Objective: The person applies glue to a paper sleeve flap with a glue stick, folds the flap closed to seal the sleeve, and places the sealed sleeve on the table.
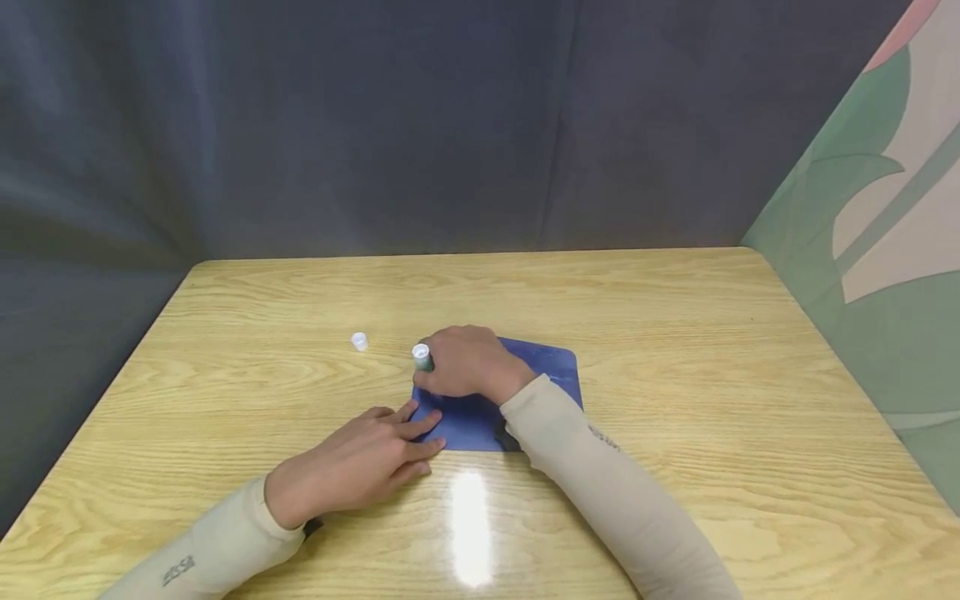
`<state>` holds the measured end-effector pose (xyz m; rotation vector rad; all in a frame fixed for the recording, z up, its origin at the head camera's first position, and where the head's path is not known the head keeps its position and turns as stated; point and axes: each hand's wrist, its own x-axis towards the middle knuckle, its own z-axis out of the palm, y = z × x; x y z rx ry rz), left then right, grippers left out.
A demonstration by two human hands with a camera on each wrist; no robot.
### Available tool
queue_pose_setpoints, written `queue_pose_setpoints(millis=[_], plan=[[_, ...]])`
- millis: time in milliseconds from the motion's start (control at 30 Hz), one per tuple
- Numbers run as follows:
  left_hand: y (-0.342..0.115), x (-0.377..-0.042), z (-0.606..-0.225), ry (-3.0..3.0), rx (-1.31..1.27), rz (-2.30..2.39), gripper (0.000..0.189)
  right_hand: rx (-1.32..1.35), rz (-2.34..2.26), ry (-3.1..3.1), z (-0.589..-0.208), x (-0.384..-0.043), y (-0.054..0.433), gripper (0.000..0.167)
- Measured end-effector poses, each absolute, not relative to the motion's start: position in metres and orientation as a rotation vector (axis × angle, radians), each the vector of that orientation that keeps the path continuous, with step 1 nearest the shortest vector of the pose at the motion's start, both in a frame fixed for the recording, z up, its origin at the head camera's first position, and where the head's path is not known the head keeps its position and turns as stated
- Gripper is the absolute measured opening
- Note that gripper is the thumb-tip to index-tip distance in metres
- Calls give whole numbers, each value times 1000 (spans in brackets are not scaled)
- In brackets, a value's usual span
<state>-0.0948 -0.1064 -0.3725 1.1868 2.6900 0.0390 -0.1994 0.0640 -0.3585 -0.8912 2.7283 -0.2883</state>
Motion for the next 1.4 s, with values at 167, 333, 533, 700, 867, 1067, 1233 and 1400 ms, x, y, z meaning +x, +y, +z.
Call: queue_pose_setpoints(millis=[167,333,533,700,867,1067,1233,1400], plan=[[-106,-95,-372,2691,1179,21,40,-853,-182,2769,-357,-201,64,32],[-106,-95,-372,2694,1178,5,41,-845,-151,2798,-358,-200,59,41],[-106,-94,-372,2690,1173,-8,41,-825,-191,2820,-361,-199,56,48],[-105,-94,-372,2681,1165,-3,41,-878,-240,2792,-364,-200,61,39],[-105,-94,-372,2688,1163,-20,42,-901,-241,2755,-364,-199,70,40],[-104,-94,-372,2691,1154,-13,42,-891,-215,2739,-359,-197,84,41],[-105,-93,-372,2696,1152,5,41,-838,-217,2730,-358,-196,98,39],[-106,-93,-373,2692,1157,5,42,-810,-211,2746,-358,-195,112,41]])
